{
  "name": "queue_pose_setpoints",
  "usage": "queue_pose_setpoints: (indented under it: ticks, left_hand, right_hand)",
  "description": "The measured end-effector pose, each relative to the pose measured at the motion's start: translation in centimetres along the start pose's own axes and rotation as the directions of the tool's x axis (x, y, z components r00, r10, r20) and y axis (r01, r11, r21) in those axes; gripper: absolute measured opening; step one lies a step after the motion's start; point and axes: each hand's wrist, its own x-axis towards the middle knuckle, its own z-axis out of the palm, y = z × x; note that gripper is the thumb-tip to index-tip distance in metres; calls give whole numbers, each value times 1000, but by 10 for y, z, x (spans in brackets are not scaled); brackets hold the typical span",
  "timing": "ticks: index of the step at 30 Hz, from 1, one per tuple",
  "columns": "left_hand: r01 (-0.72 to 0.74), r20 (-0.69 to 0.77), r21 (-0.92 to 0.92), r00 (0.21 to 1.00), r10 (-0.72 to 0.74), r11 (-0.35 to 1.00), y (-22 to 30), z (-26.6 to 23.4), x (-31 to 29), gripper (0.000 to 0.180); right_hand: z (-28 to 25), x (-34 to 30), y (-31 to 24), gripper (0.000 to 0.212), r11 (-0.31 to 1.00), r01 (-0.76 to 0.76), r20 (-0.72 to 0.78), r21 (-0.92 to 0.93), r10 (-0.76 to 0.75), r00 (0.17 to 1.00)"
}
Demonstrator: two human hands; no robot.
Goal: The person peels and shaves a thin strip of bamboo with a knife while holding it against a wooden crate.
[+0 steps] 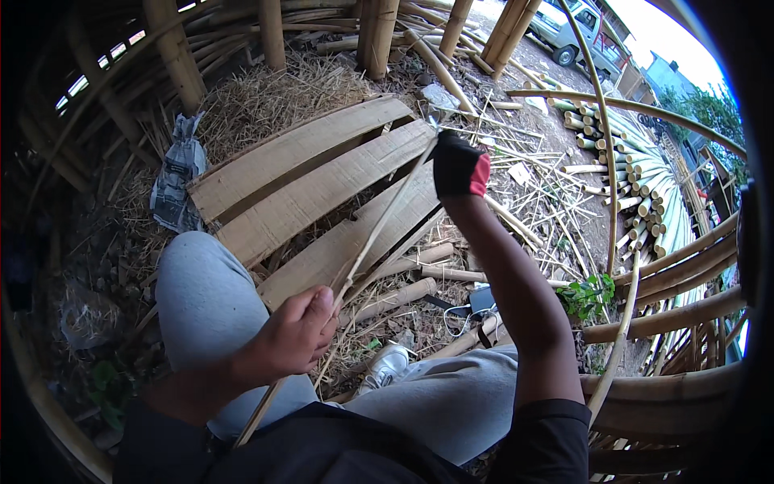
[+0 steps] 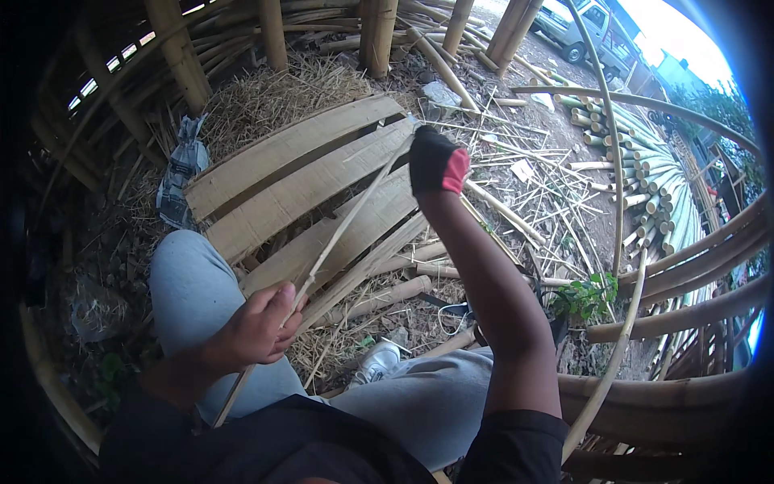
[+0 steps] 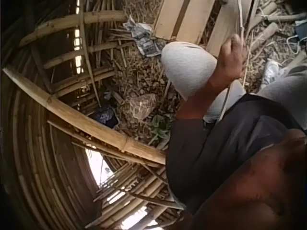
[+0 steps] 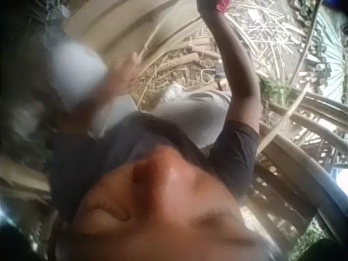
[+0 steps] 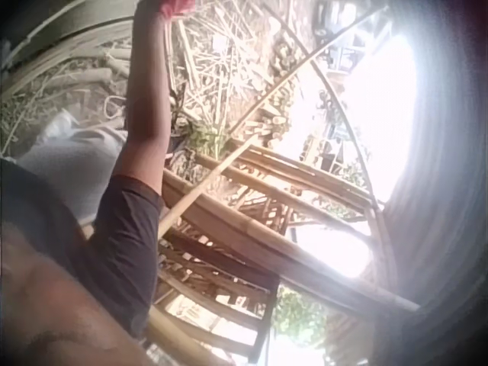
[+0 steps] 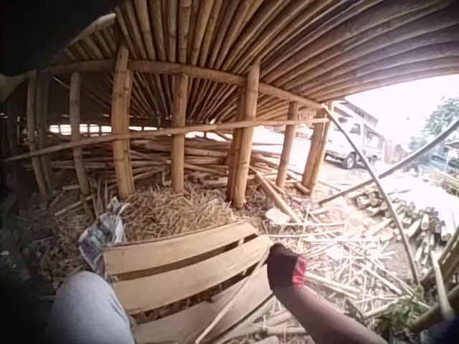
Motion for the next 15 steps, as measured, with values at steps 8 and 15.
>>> queue_pose_setpoints:
  ticks: [8, 15]
  left_hand:
    - [-98, 0, -1, 995, 98, 995, 3, -27, 12, 34]
    - [-88, 17, -58, 996, 89, 994, 3, -29, 11, 35]
  right_hand:
    - [-33, -20, 79, 9, 991, -106, 397, -85, 131, 909]
    - [-134, -55, -46, 15, 849, 258, 170, 461, -370, 913]
